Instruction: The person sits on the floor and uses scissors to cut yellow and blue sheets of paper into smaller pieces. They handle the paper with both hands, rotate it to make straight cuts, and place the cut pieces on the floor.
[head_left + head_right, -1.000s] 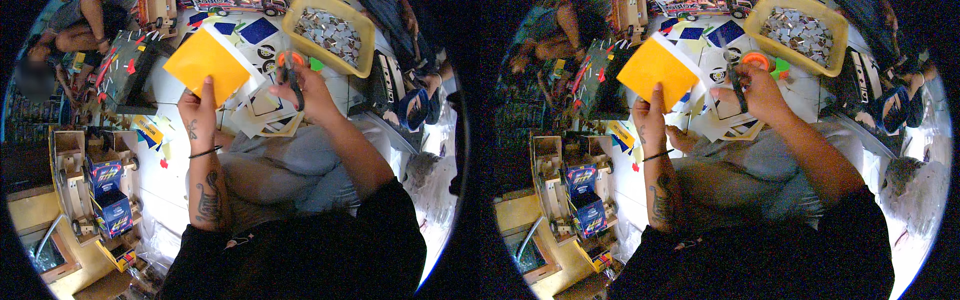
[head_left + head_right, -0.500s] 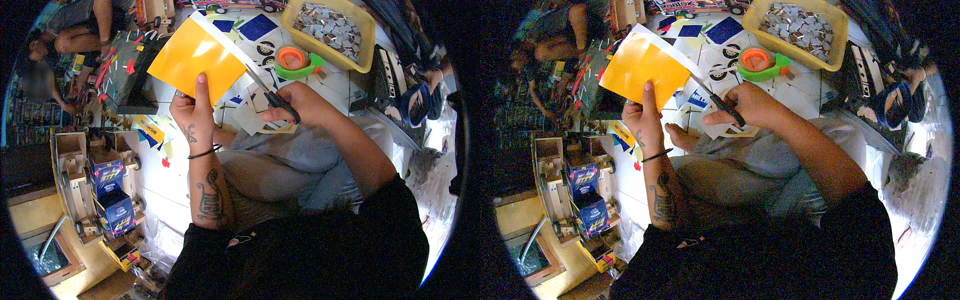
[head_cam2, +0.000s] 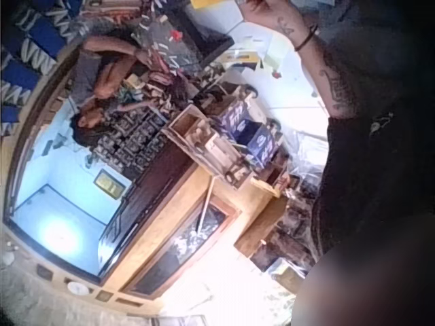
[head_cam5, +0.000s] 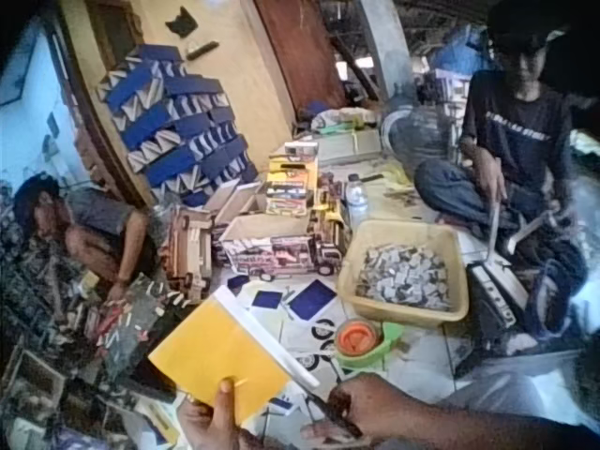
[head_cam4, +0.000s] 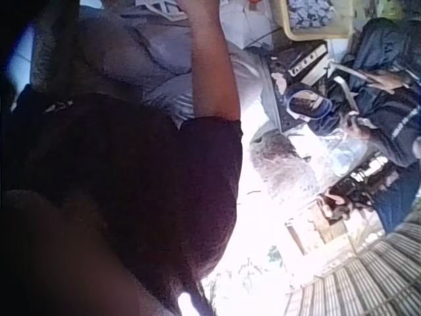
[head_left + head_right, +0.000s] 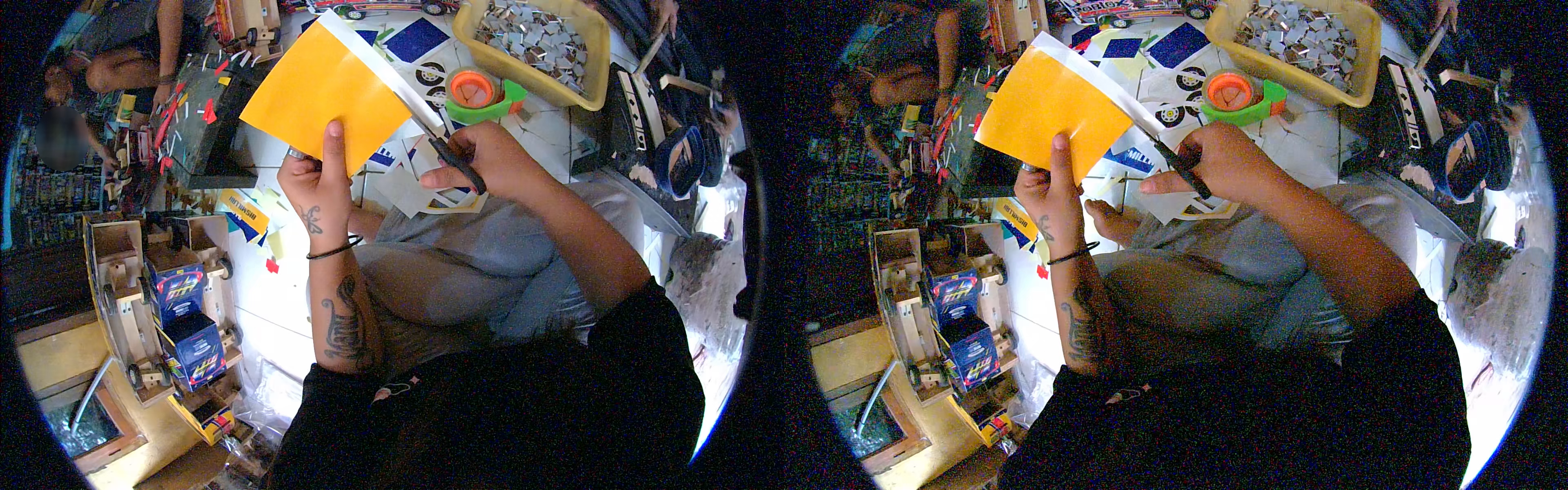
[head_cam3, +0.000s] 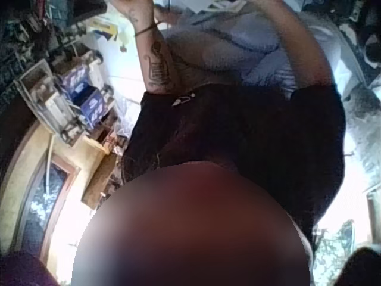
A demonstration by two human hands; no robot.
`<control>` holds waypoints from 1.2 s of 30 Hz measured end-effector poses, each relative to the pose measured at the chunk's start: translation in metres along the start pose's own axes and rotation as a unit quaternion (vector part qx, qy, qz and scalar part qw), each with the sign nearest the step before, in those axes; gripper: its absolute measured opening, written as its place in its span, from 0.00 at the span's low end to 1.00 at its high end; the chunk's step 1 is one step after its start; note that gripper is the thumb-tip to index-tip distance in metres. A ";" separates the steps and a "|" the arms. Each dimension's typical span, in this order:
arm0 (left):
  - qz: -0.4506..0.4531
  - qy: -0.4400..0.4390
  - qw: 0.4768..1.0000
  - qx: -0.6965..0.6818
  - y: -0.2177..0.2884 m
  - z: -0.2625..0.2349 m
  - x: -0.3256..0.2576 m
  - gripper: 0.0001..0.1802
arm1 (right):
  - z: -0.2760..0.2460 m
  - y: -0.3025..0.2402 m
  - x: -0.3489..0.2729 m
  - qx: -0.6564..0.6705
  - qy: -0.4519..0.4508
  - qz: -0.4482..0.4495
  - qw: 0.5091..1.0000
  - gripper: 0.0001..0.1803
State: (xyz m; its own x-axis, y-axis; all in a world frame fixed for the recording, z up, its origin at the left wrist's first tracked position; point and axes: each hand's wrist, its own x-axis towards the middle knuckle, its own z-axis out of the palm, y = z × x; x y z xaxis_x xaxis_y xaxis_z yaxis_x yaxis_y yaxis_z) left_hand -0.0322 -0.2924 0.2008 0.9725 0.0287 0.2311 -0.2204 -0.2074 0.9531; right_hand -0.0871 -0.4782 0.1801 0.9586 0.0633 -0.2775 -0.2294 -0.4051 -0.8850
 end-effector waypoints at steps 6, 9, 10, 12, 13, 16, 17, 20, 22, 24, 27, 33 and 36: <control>0.005 0.017 1.000 -0.023 0.000 0.002 0.000 0.12 | 0.001 -0.003 -0.001 -0.030 0.031 -0.022 0.999 0.28; -0.001 0.021 0.999 -0.027 0.001 0.002 0.000 0.12 | 0.001 -0.003 -0.002 -0.057 0.039 -0.023 0.997 0.32; -0.005 0.021 0.999 -0.033 0.002 0.002 0.000 0.12 | 0.000 -0.002 -0.002 -0.065 0.038 -0.025 0.997 0.34; -0.007 0.023 0.999 -0.033 0.002 0.003 0.000 0.12 | 0.000 -0.001 -0.002 -0.079 0.050 -0.028 0.995 0.34; -0.005 0.025 0.999 -0.027 0.002 0.003 0.000 0.12 | 0.001 -0.001 -0.002 -0.085 0.057 -0.034 0.994 0.34; -0.011 0.026 0.999 -0.030 0.002 0.002 0.000 0.12 | 0.004 0.000 -0.002 -0.060 0.080 -0.048 0.994 0.27; -0.013 0.025 0.999 -0.035 0.002 0.002 0.000 0.13 | 0.004 0.001 -0.002 -0.050 0.081 -0.056 0.994 0.27; -0.026 0.017 0.999 -0.034 0.002 0.001 0.000 0.12 | 0.004 0.003 -0.002 -0.048 0.071 -0.045 0.995 0.29; -0.010 -0.008 0.999 -0.035 0.002 0.002 -0.001 0.12 | 0.004 0.004 0.000 -0.049 0.065 -0.042 0.996 0.33; -0.006 -0.021 0.999 -0.034 0.001 0.004 -0.002 0.12 | 0.005 0.006 0.002 -0.047 0.081 -0.047 0.995 0.33; -0.006 -0.025 0.999 -0.030 0.001 0.004 -0.003 0.12 | 0.005 0.008 0.002 -0.058 0.089 -0.037 0.994 0.34; 0.020 -0.022 0.999 -0.026 0.000 0.004 -0.002 0.11 | 0.006 0.007 0.001 -0.059 0.104 -0.039 0.992 0.33; 0.010 -0.025 0.998 -0.053 -0.001 0.005 -0.002 0.10 | 0.006 0.006 0.000 -0.076 0.111 -0.040 0.990 0.34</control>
State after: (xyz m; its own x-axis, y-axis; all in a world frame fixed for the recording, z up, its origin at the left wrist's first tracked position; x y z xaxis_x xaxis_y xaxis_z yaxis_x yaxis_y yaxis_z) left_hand -0.0339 -0.2971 0.1987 0.9697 -0.0245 0.2431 -0.2443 -0.1019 0.9643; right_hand -0.0895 -0.4754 0.1725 0.9899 -0.0954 -0.1049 -0.1400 -0.5402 -0.8298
